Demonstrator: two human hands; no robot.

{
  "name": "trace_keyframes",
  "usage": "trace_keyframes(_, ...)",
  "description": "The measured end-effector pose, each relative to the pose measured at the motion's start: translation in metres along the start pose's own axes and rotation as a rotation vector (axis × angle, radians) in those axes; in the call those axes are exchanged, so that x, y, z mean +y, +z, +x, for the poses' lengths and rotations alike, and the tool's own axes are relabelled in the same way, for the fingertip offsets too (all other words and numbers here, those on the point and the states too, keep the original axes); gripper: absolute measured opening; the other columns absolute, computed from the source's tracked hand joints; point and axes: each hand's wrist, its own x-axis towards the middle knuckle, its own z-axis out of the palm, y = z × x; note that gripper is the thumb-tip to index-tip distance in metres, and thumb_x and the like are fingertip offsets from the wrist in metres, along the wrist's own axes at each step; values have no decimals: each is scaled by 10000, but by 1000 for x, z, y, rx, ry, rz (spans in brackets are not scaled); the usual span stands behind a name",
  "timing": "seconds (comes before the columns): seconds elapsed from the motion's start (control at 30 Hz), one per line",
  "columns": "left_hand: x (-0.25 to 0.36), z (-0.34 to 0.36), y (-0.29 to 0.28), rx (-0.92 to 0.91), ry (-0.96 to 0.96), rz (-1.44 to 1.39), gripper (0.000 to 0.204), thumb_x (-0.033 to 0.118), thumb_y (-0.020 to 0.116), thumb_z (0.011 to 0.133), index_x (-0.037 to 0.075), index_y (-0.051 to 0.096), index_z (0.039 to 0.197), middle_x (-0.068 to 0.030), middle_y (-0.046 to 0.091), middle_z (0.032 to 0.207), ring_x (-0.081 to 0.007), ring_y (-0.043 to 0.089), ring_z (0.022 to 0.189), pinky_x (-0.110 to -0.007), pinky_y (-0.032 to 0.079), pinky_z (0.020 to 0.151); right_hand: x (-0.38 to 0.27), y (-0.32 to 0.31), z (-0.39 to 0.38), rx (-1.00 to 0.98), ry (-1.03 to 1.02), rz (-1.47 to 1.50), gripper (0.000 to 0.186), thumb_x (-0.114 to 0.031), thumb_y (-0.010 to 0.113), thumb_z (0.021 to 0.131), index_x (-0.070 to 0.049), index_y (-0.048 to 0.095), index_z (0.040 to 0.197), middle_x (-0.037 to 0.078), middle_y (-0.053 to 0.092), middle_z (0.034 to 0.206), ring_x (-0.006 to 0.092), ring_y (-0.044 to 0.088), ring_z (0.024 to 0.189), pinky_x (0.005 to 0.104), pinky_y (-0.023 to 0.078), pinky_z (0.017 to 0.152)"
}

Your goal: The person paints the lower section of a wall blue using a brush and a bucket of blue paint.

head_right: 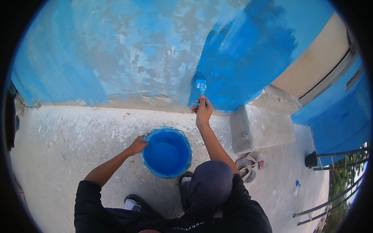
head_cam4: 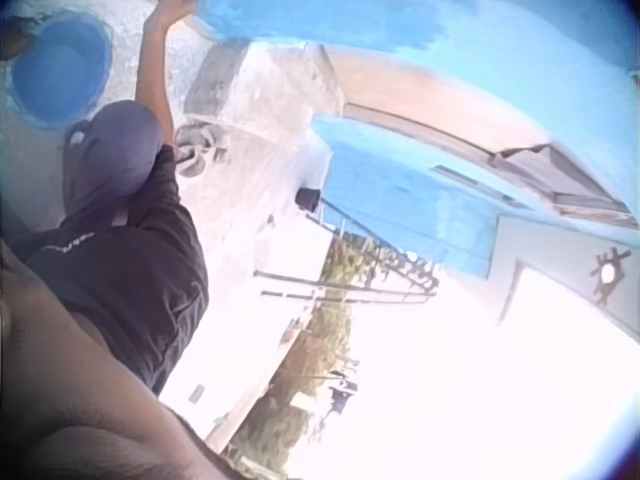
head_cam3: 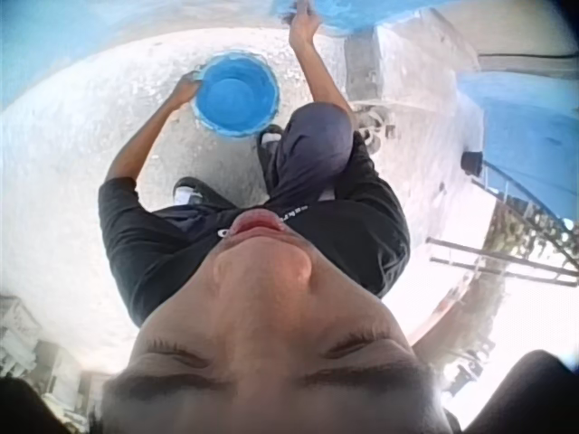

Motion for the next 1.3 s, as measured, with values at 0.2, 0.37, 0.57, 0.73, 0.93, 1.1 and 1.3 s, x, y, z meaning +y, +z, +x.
trace_keyframes(0.2,3,5,2,-16,-9,23,405,138,532,822,-18,562,1194,-164,655,1000,-239,611,893,-362,475,817,98,-46,-1,76,491,-105,332,-235,543,960,69,555,1092,94,580,812,225,667,590,268,491,424)
trace_keyframes(0.37,-4,5,2,18,13,2,419,135,526,810,-30,561,1194,-180,660,1004,-250,622,890,-368,481,815,78,-37,1,56,372,-152,298,-190,515,967,84,549,1078,114,592,843,235,674,614,279,511,449)
trace_keyframes(0.57,9,-3,2,14,-78,29,363,127,522,841,-15,568,1171,-142,645,986,-214,591,883,-350,471,800,-3,7,-31,-69,-114,-182,416,-289,498,985,86,536,1162,105,574,819,204,637,495,264,469,375)
trace_keyframes(0.73,-8,6,3,2,-23,-6,325,116,520,840,-11,582,1133,-113,643,941,-186,587,862,-336,471,785,32,-8,-16,-47,88,-147,384,-272,498,986,80,546,1133,107,583,823,213,641,508,271,481,391)
trace_keyframes(0.93,-10,13,8,-5,-29,10,415,121,527,811,-18,562,1200,-174,661,1010,-245,622,903,-360,480,825,108,-51,-3,128,569,-121,309,-205,522,971,82,552,1083,115,604,829,217,656,582,289,503,434)
trace_keyframes(1.1,-7,6,3,18,-27,17,416,122,524,813,-20,561,1203,-184,656,1034,-261,621,924,-371,479,834,51,-22,5,51,259,-70,351,-221,525,973,90,544,1136,109,596,827,195,626,523,284,482,413)
trace_keyframes(1.3,0,2,2,2,-38,23,418,135,530,816,-19,562,1203,-170,662,1011,-241,622,901,-360,481,821,-5,3,-21,-28,-120,-64,386,-260,518,979,56,544,1198,98,580,810,180,603,463,267,453,375)
